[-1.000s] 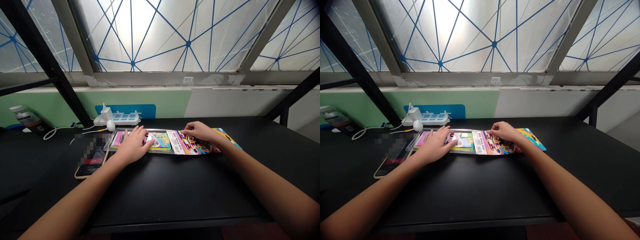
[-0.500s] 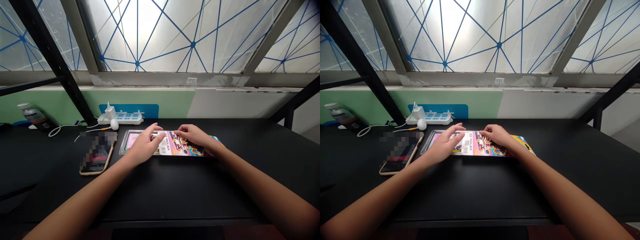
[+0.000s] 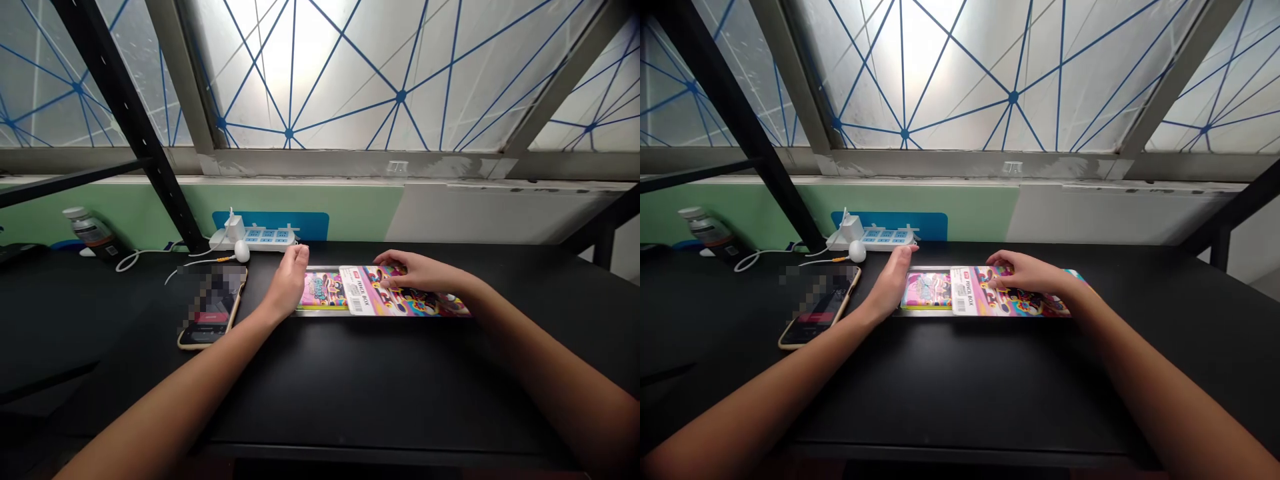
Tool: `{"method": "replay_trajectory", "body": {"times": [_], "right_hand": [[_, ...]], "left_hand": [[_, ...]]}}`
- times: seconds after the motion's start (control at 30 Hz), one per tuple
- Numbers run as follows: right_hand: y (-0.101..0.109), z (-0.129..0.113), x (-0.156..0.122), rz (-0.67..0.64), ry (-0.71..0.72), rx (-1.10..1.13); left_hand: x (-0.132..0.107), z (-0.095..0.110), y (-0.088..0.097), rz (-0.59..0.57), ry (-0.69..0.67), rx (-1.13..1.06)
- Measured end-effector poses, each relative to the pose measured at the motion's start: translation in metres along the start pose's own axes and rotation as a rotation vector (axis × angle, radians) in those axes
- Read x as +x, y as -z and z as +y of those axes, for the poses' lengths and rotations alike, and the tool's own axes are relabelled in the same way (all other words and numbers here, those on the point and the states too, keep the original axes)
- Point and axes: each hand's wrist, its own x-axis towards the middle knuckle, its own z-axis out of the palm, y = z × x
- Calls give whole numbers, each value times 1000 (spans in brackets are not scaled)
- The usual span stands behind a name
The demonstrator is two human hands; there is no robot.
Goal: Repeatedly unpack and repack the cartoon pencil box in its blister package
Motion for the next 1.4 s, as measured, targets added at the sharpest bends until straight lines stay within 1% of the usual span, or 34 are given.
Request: {"method": "replay_trajectory", "body": {"times": [0.1, 0.23, 0.3, 0.37, 0.4, 0.47, 0.57, 0.63, 0.7, 0.73, 0.77, 0.8, 0.83, 0.9, 0.97, 1.03, 1.07, 1.13, 1.2, 1.33, 1.4], "right_hand": [[-27, -40, 17, 31, 56, -58], [-64, -101, 49, 8, 172, -138], [-74, -121, 62, -16, 214, -180], [-74, -128, 69, -19, 238, -216], [-70, -127, 70, -20, 242, -227], [-58, -115, 67, -38, 229, -238], [-34, -85, 49, -59, 167, -241], [-21, -66, 32, 9, 124, -245], [-14, -53, 14, 184, 133, -279], [-13, -51, 5, 288, 157, -313], [-14, -51, -3, 380, 191, -355], [-16, -53, -10, 442, 232, -399], [-20, -57, -15, 465, 270, -444], [-32, -67, -22, 438, 338, -540], [-47, -77, -23, 385, 397, -642], [-62, -82, -21, 346, 465, -702], [-68, -83, -20, 328, 501, -703], [-76, -82, -17, 292, 553, -661], [-76, -79, -16, 269, 556, -583], [-64, -69, -11, 233, 448, -338], [-58, -60, -7, 194, 434, -229]], "left_hand": [[-2, 5, 1, -24, -11, 46], [2, -1, 5, -93, -31, 176], [5, -6, 9, -150, -53, 279], [7, -9, 13, -195, -74, 386], [7, -10, 15, -210, -84, 435], [8, -10, 17, -222, -108, 520], [8, -6, 18, -206, -167, 622], [6, 1, 17, -175, -215, 665], [1, 11, 16, -123, -297, 705], [-2, 17, 15, -87, -355, 731], [-6, 23, 15, -39, -442, 777], [-10, 28, 15, 6, -522, 821], [-13, 32, 15, 43, -588, 862], [-17, 36, 16, 57, -667, 926], [-17, 33, 17, -32, -709, 949], [-14, 25, 17, -188, -705, 912], [-12, 21, 16, -267, -681, 878], [-9, 15, 14, -368, -613, 818], [-7, 11, 13, -382, -559, 789], [-6, 8, 13, -304, -506, 780], [-6, 4, 12, -292, -463, 823]]}}
